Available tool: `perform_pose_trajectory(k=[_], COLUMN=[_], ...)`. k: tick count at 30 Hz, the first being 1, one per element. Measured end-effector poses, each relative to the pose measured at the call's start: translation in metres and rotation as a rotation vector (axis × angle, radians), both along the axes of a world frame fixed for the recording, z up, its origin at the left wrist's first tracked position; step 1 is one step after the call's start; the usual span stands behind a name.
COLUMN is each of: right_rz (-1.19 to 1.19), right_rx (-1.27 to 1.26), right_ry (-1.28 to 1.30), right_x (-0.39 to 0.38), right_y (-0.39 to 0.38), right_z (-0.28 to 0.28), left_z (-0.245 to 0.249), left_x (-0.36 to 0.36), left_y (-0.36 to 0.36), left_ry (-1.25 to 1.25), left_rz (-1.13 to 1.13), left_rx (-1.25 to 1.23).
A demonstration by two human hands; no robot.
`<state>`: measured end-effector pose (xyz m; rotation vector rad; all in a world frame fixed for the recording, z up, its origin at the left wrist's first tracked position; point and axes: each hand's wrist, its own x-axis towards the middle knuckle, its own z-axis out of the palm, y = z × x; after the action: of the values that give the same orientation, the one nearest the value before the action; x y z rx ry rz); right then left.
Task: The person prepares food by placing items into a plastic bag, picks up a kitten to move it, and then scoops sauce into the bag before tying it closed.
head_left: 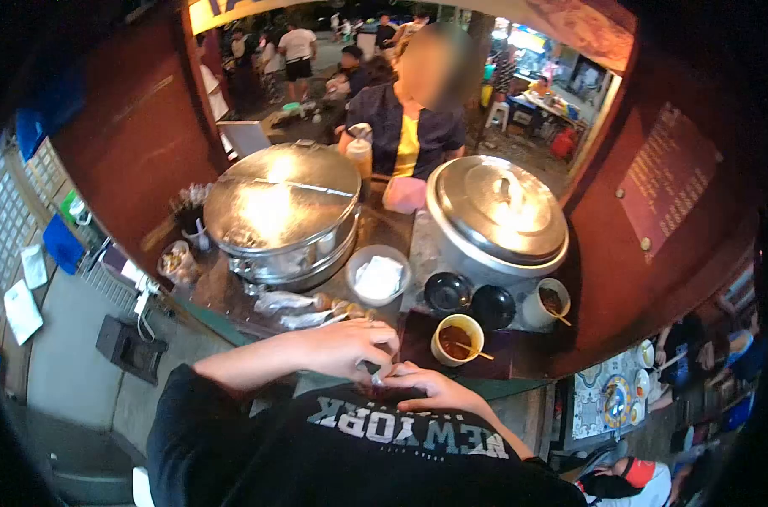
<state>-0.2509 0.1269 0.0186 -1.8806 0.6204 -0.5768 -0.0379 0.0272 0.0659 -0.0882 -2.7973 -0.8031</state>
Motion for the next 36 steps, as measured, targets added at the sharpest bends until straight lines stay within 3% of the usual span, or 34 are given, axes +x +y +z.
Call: perform_pose_trajectory(k=[6, 10, 12, 13, 17, 20, 23, 24, 32, 36], right_rz=[-0.048, -0.157, -0.199, -0.246, -0.460, -0.541, -0.565, -0.579, -0.368, -0.438], right_rx=[0.219, 0.328, 0.410, 0.414, 0.550, 0.441, 0.664, 0.652, 0.863, 0.537], right_ry=[-0.237, -0.514, -0.745, -0.712, -0.638, -0.375, -0.351, -0.519, -0.927, -0.571], right_x=[0.000, 0.002, 0.008, 0.007, 0.000, 0.002, 0.006, 0.012, 0.021, 0.016], right_y=[-0.004, -0.008, -0.010, -0.012, -0.012, -0.018, -0.024, -0.025, -0.032, -0.035], right_z=[-0.012, -0.022, -0.033, -0.033, -0.029, -0.039, -0.041, -0.036, -0.019, -0.024], left_z=[-0.025, -0.040, -0.044, -0.045, -0.037, -0.040, -0.041, -0.042, -0.032, -0.033], left_x=[0.007, 0.007, 0.000, -0.003, 0.000, 0.006, 0.007, 0.007, 0.006, 0.006], left_y=[0.002, 0.011, 0.018, 0.020, 0.025, 0.021, 0.020, 0.019, 0.010, 0.006], left_ry=[0.137, 0.276, 0.409, 0.474, 0.443, 0.276, 0.180, 0.176, 0.200, 0.155], left_rz=[0.155, 0.534, 0.604, 0.637, 0.546, 0.453, 0.394, 0.389, 0.375, 0.320], left_rx=[0.016, -0.108, -0.099, -0.090, -0.142, -0.146, -0.164, -0.163, -0.048, -0.040])
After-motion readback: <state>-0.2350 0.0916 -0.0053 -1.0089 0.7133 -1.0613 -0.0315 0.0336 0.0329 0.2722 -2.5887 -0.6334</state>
